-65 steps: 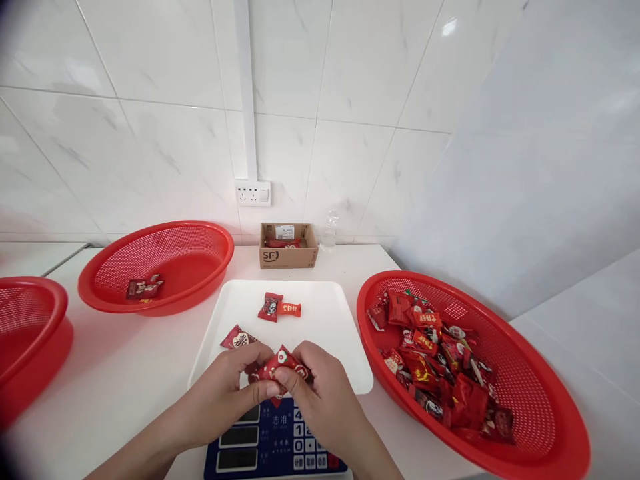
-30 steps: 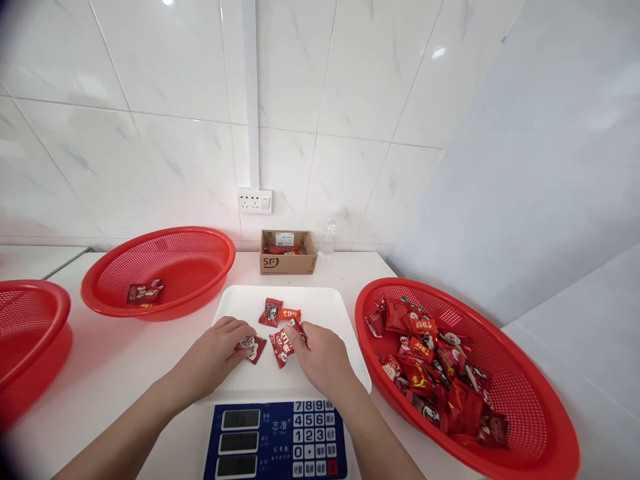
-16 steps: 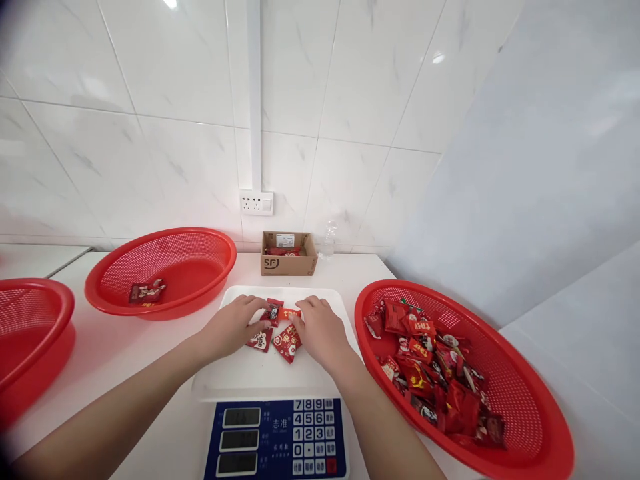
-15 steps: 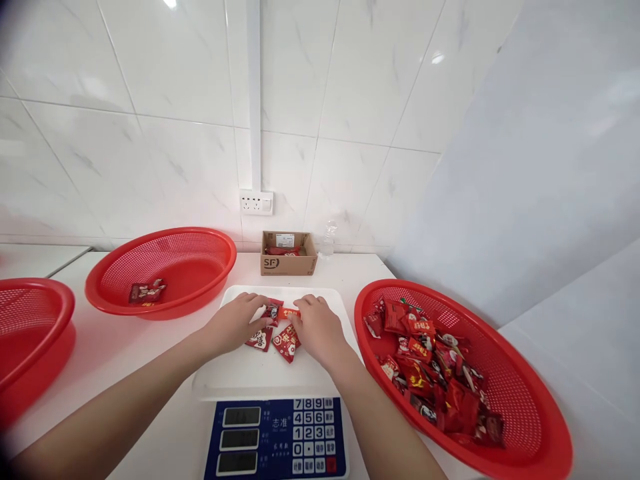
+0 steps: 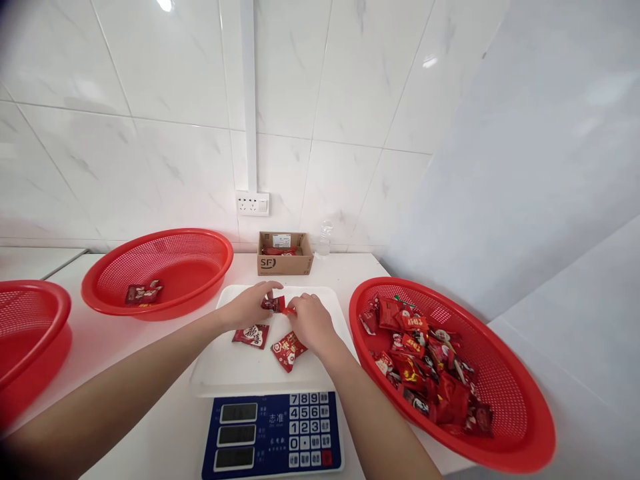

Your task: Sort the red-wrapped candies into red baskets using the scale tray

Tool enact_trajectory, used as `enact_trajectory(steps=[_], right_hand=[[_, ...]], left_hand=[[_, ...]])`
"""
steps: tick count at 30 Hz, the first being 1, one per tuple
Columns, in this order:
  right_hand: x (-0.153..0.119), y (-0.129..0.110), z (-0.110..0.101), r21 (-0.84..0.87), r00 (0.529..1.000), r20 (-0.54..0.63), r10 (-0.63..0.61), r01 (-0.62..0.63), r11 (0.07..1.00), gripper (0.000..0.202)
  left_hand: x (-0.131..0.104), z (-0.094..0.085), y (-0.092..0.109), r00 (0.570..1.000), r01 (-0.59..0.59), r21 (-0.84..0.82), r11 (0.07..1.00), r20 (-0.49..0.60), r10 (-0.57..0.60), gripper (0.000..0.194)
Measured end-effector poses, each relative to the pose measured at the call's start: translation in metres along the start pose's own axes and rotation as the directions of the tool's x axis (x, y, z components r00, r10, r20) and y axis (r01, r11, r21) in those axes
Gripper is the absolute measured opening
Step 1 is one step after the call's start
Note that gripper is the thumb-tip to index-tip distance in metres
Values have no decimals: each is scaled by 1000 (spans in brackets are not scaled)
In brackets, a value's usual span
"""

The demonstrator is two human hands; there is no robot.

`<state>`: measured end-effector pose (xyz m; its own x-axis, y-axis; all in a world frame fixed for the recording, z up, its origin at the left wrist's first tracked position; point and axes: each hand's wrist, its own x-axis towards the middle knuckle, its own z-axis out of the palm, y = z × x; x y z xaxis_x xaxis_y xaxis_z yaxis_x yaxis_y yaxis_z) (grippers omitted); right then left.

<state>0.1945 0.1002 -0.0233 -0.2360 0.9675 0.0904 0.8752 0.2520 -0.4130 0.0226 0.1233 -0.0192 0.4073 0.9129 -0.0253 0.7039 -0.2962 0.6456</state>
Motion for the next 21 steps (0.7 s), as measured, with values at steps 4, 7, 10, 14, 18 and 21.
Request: enact_trajectory(steps=[4,7,10,14,18,21], right_hand=[[-4,10,-5,208,994,-94,55,-35,977,14],[-4,13,-7,376,993,-73,90,-56,925,19],[-3,9,-9,501,996,-22,90,-67,863,25],[-3,-1,-12,558,999,-8,49,-37,829,23],[-5,-6,-16,547,1000,-16,-8,15,837,35],[-6,-6,-16,534,1000,-11,-26,28,845,34]], left_hand=[[-6,-5,0,1000,30,-260,965,10,-28,54],[-9,-9,3,999,31,-427,904,19,-25,53],[-11,-11,8,999,24,-543,840,33,-7,54],[-14,-12,14,997,28,-625,780,73,22,53],[-18,-13,15,994,54,-661,748,105,21,53],[-19,-13,13,993,76,-689,721,116,6,51]])
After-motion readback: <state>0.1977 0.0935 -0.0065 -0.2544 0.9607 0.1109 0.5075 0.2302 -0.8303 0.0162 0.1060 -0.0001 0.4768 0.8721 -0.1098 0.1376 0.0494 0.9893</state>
